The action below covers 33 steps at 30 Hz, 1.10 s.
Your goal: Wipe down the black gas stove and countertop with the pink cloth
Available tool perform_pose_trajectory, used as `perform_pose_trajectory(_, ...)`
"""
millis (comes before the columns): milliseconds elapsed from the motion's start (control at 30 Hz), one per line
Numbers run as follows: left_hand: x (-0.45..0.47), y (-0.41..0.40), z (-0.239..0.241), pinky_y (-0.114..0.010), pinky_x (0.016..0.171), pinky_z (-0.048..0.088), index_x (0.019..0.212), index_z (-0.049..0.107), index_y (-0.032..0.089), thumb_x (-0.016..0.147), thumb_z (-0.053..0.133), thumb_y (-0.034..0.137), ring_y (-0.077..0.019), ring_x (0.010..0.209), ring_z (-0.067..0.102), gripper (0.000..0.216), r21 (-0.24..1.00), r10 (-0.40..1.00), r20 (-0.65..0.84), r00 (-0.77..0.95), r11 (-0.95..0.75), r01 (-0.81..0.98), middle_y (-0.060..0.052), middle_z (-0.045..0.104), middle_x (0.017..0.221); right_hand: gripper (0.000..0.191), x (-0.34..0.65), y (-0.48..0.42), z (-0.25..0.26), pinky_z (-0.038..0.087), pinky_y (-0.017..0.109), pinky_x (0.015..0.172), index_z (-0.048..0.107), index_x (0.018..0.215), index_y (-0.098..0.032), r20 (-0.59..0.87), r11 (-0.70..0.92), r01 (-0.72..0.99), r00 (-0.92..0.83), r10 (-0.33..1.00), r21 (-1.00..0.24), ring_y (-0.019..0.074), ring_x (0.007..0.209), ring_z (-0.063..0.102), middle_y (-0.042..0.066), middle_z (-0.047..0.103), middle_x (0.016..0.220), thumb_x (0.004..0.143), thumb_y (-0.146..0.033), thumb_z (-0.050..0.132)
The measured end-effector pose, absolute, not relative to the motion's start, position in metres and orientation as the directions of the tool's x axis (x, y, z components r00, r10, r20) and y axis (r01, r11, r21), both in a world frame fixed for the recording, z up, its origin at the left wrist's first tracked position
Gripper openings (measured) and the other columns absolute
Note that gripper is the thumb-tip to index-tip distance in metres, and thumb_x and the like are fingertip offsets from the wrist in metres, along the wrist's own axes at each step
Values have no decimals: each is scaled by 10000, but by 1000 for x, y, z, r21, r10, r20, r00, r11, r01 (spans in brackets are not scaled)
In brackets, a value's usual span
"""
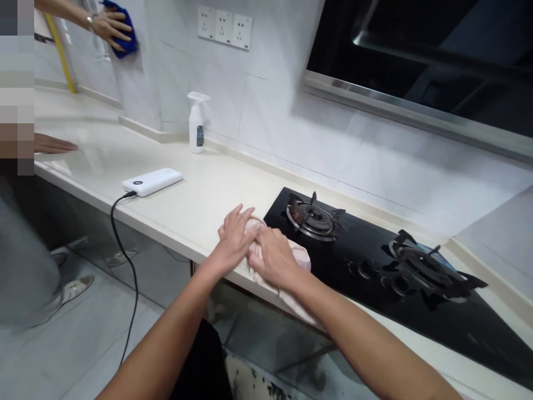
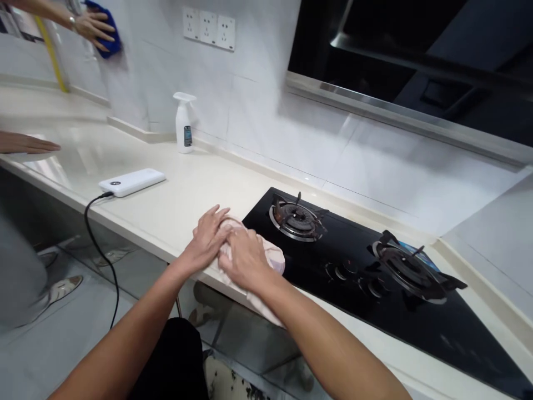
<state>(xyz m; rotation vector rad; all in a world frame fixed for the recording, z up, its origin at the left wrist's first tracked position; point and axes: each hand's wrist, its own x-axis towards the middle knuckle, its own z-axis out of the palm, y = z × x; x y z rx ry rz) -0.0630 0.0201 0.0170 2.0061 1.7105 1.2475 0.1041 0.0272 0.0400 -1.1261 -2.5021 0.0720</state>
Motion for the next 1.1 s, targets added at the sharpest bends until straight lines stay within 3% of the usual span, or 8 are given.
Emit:
perform_pose_trajectory(200,-63,21,25,-601,1234,268,1379,649,288,1075,278,577,-309,1466,482,560,591,931,353,89,-296,750,-82,624,1509,158,225,-35,21,456,505,1049,634,1084,-238,477,632,737,-478,738,-239,309,1235,552,125,639,1367,935,-273,598)
perform_pose_trajectory(367,-60,27,26,-616,1205,276,1303,707,267,1022,389,639,-354,1438,505,565,442,927,326,186,-323,837,-103,665,1460,160,314,-75,13,452,526,1086,648,1098,-258,522,518,816,-334,785,-257,317,1322,541,122,643,1369,961,-311,585)
perform_pose_trajectory(533,-31,26,34,-585,1176,349,1291,732,261,998,410,649,-363,1418,521,583,459,946,274,175,-289,840,-122,662,1453,243,323,-80,22,448,541,1134,678,1149,-298,404,486,721,-305,863,-493,299,1380,523,90,590,1473,969,-435,588)
perform_pose_trajectory(667,16,17,40,-582,1195,313,1294,728,264,1003,414,663,-345,1460,480,585,450,919,289,268,-377,809,-123,619,1511,370,306,-62,25,470,459,1140,628,1274,-271,450,525,538,-277,849,-659,252,1359,568,112,589,1464,1010,-490,490)
perform_pose_trajectory(733,40,13,43,-577,1177,325,1344,696,247,986,466,662,-355,1404,526,595,444,899,280,336,-431,785,-137,652,1462,389,305,-56,23,478,449,1130,615,1293,-268,491,540,557,-252,834,-631,247,1363,564,116,574,1467,1017,-503,477)
perform_pose_trajectory(867,76,5,45,-560,1075,394,1354,667,251,925,622,573,-389,1282,569,539,422,879,267,394,-475,773,-133,700,1353,446,319,-57,15,472,517,1090,605,1353,-273,545,456,791,-190,817,-409,296,1309,554,122,585,1420,1002,-540,534)
perform_pose_trajectory(1000,85,-11,32,-473,1000,429,1210,683,234,983,567,391,-304,1179,598,300,412,825,351,442,-560,719,-98,695,1209,423,323,-79,1,488,468,922,656,1227,-250,494,363,896,-201,846,-256,278,1020,575,100,648,1134,1067,-535,387)
perform_pose_trajectory(1100,72,-24,19,-428,953,446,1133,670,228,1004,554,389,-271,1105,618,237,406,797,426,428,-591,697,-86,681,1136,472,304,-97,-7,457,463,865,642,1235,-220,500,341,926,-220,838,-165,296,982,542,113,635,1104,1055,-586,405)
